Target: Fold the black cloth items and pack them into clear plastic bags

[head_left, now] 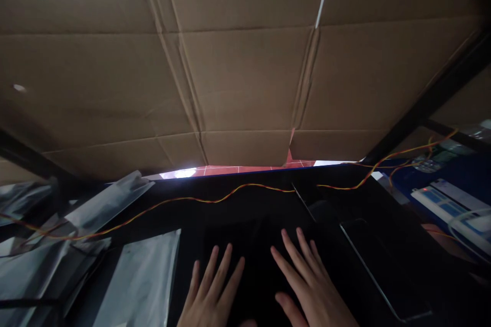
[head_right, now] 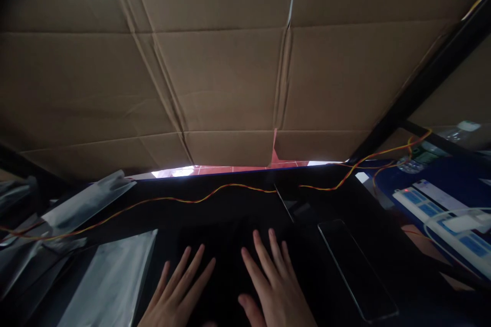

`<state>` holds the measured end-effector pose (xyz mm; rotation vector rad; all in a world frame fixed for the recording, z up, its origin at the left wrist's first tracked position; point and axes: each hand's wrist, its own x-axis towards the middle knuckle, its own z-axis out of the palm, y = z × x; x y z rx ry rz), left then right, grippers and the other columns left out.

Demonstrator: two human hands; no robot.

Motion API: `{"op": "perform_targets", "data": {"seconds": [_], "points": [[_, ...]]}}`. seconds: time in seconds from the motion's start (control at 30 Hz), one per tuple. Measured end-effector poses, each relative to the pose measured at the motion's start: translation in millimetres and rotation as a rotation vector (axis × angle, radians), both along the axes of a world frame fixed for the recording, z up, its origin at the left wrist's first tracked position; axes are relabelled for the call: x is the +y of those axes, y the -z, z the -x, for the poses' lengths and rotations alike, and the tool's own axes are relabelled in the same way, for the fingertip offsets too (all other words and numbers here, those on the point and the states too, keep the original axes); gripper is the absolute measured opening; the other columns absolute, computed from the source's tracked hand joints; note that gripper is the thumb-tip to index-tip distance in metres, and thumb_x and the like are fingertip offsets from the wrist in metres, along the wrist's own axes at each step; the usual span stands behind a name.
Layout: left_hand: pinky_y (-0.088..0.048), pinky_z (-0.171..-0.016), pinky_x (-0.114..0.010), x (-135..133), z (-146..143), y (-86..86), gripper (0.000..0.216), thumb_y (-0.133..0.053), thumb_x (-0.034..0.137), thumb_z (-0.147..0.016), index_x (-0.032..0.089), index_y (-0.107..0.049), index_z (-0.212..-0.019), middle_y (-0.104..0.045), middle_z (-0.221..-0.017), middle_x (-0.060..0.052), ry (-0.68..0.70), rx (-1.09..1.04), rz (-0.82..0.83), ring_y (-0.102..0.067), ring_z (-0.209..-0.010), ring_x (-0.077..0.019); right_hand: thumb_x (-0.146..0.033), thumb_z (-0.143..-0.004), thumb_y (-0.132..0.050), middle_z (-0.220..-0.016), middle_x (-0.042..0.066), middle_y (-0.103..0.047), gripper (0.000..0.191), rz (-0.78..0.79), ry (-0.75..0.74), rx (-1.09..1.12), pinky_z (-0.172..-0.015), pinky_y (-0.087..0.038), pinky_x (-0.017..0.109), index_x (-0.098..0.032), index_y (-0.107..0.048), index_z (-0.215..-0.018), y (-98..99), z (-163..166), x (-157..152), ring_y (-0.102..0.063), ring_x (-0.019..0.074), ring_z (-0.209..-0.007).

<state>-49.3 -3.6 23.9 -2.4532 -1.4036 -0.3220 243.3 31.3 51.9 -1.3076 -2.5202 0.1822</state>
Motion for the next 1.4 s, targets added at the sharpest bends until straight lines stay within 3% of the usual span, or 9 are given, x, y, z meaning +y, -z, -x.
{"op": "perform_targets", "data": {"seconds": [0.1,0.23,0.53,0.8,0.93,1.03,1.2,1.33,1.4], "points": [[-0.059,-0.110,-0.055,25,-12,-10.2,0.076,-0.052,0.045,-0.108,0.023,-0.024,-0.175,-0.043,-0.175,-0.013,-0.073,-0.093,0.017,-0.048,-0.157,-0.0382,-0.028,-0.111,-0.053,-0.181,0.004,-0.017,0.070,0.087,0.038,0.019,-0.125,-0.043,0.068,-0.034,-0.026,-0.175,-10.0,29,9,-0.022,0.0421,-0.166],[-0.053,-0.116,-0.062,41,-22,5.2,0.074,-0.051,0.042,-0.110,0.023,-0.022,-0.175,-0.042,-0.175,-0.016,-0.145,-0.142,0.006,-0.042,-0.160,-0.0411,-0.037,-0.113,-0.049,-0.179,0.005,-0.025,0.062,0.173,0.114,0.003,-0.129,-0.036,0.069,-0.028,-0.034,-0.173,6.4,45,24,-0.022,0.0394,-0.166],[-0.043,-0.123,-0.068,71,-24,11.9,0.072,-0.049,0.044,-0.112,0.022,-0.022,-0.175,-0.034,-0.178,-0.014,-0.131,-0.117,0.009,-0.031,-0.165,-0.0418,-0.038,-0.115,-0.045,-0.182,0.005,-0.016,0.060,0.066,0.153,0.029,-0.131,-0.030,0.070,-0.026,-0.034,-0.173,6.5,48,52,-0.010,0.0399,-0.169],[-0.040,-0.127,-0.059,81,-23,20.5,0.068,-0.046,0.047,-0.113,0.026,-0.026,-0.174,-0.037,-0.178,-0.009,-0.126,-0.137,-0.012,-0.037,-0.164,-0.0358,-0.035,-0.113,-0.044,-0.179,0.003,-0.027,0.059,0.092,0.167,-0.006,-0.132,-0.031,0.065,-0.026,-0.039,-0.171,23.0,55,62,-0.023,0.0364,-0.168],[-0.040,-0.126,-0.062,82,-22,19.8,0.067,-0.047,0.046,-0.112,0.024,-0.029,-0.173,-0.038,-0.177,-0.011,-0.131,-0.148,0.020,-0.036,-0.164,-0.0376,-0.034,-0.112,-0.048,-0.177,0.004,-0.035,0.058,0.080,0.169,-0.002,-0.130,-0.034,0.065,-0.024,-0.045,-0.169,18.1,54,64,-0.029,0.0382,-0.166],[-0.045,-0.123,-0.064,89,-20,17.8,0.063,-0.048,0.040,-0.112,0.022,-0.037,-0.170,-0.042,-0.175,-0.013,-0.130,-0.149,0.061,-0.038,-0.162,-0.0401,-0.026,-0.112,-0.045,-0.173,0.006,-0.047,0.050,0.061,0.178,0.008,-0.123,-0.046,0.059,-0.023,-0.056,-0.161,8.5,48,77,-0.043,0.0361,-0.159],[-0.055,-0.114,-0.052,113,-9,2.1,0.053,-0.056,0.010,-0.103,0.024,-0.060,-0.154,-0.059,-0.163,-0.011,-0.168,-0.144,0.119,-0.052,-0.154,-0.0357,-0.014,-0.107,-0.054,-0.152,0.014,-0.067,0.041,0.021,0.218,0.025,-0.107,-0.057,0.051,-0.021,-0.067,-0.146,-7.3,32,119,-0.065,0.0321,-0.132],[-0.055,-0.108,-0.058,125,1,-26.9,0.041,-0.070,0.017,-0.101,0.021,-0.066,-0.142,-0.074,-0.134,-0.010,-0.245,-0.154,0.104,-0.068,-0.127,-0.0319,-0.031,-0.105,-0.072,-0.126,0.008,-0.073,0.020,0.005,0.167,0.031,-0.098,-0.061,0.047,-0.020,-0.073,-0.121,-18.6,30,134,-0.071,0.0250,-0.112],[-0.049,-0.109,-0.064,120,4,-43.2,0.033,-0.068,0.012,-0.100,0.023,-0.071,-0.130,-0.077,-0.121,-0.008,-0.243,-0.161,0.088,-0.069,-0.119,-0.0322,-0.019,-0.103,-0.070,-0.116,0.005,-0.074,0.008,-0.018,0.151,0.051,-0.096,-0.059,0.045,-0.020,-0.073,-0.111,-24.1,30,128,-0.070,0.0242,-0.109]]}}
